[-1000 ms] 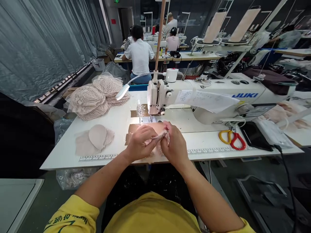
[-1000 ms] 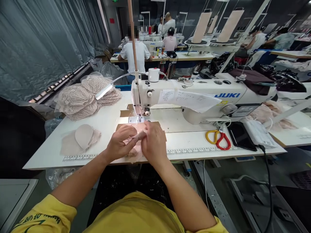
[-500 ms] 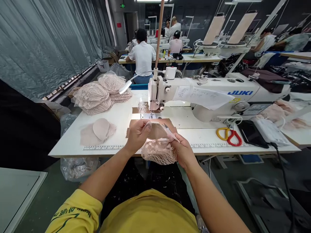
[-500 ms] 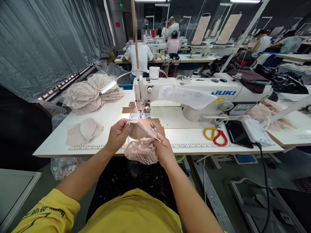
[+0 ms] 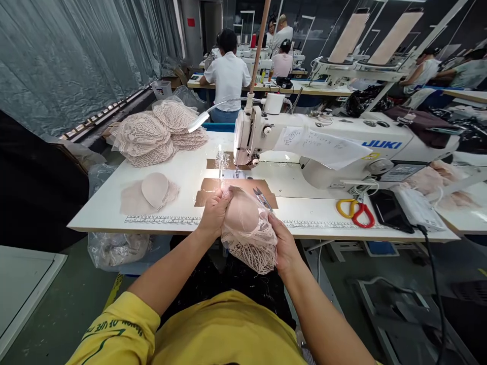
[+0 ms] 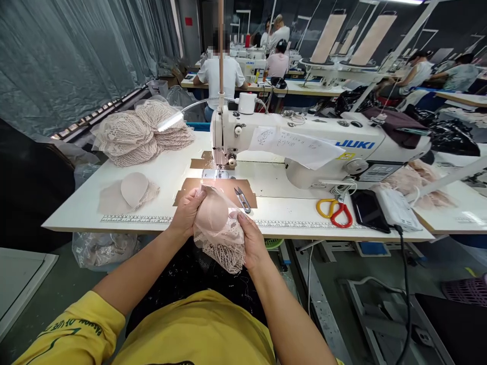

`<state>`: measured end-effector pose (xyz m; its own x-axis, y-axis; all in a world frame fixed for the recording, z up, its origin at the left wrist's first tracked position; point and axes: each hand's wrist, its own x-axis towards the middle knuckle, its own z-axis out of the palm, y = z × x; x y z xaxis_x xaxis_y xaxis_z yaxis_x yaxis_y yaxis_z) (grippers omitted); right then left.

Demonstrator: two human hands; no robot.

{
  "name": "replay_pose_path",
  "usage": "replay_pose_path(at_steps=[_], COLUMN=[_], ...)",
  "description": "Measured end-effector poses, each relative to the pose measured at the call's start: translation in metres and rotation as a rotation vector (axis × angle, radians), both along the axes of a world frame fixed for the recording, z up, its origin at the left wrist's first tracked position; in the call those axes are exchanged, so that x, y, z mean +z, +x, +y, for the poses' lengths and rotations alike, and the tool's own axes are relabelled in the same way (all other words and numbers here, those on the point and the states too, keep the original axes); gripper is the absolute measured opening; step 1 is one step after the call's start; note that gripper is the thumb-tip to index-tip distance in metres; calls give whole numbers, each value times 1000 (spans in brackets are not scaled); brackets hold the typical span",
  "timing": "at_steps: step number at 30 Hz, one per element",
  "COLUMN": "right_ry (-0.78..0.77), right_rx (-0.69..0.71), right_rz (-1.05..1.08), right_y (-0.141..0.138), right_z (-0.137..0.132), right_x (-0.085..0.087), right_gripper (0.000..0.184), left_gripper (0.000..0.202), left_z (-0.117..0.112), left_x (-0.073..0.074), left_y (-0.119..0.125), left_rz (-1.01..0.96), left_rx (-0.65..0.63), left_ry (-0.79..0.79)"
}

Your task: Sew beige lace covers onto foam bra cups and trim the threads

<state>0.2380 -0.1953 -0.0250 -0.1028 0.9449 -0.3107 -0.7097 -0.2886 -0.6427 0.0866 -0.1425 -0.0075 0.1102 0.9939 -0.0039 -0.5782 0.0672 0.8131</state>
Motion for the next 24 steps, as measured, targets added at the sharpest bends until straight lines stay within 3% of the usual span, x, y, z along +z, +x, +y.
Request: replay_pose_path(at_steps=[5, 8, 12, 20, 24], right_ry=[-51, 41, 105, 99, 82], right_rx=[91, 250, 370, 235, 158], right_rz=[49, 31, -41, -18, -64], right_y=[1, 4, 8, 6, 9], right_z=[-2, -5, -8, -10, -10], right_x=[0, 1, -1, 5, 4], right_gripper=[29, 38, 33, 38, 36], left_gripper=[34, 31, 27, 24, 24], left_z=[-4, -4, -3, 2, 3], left_x=[6, 8, 6, -11, -13], left_y=[3, 3, 6, 12, 11], left_rz=[-119, -168, -210, -234, -216], left_rx=[-39, -33, -16, 13, -22], left_ry=[-147, -201, -230, -289, -262])
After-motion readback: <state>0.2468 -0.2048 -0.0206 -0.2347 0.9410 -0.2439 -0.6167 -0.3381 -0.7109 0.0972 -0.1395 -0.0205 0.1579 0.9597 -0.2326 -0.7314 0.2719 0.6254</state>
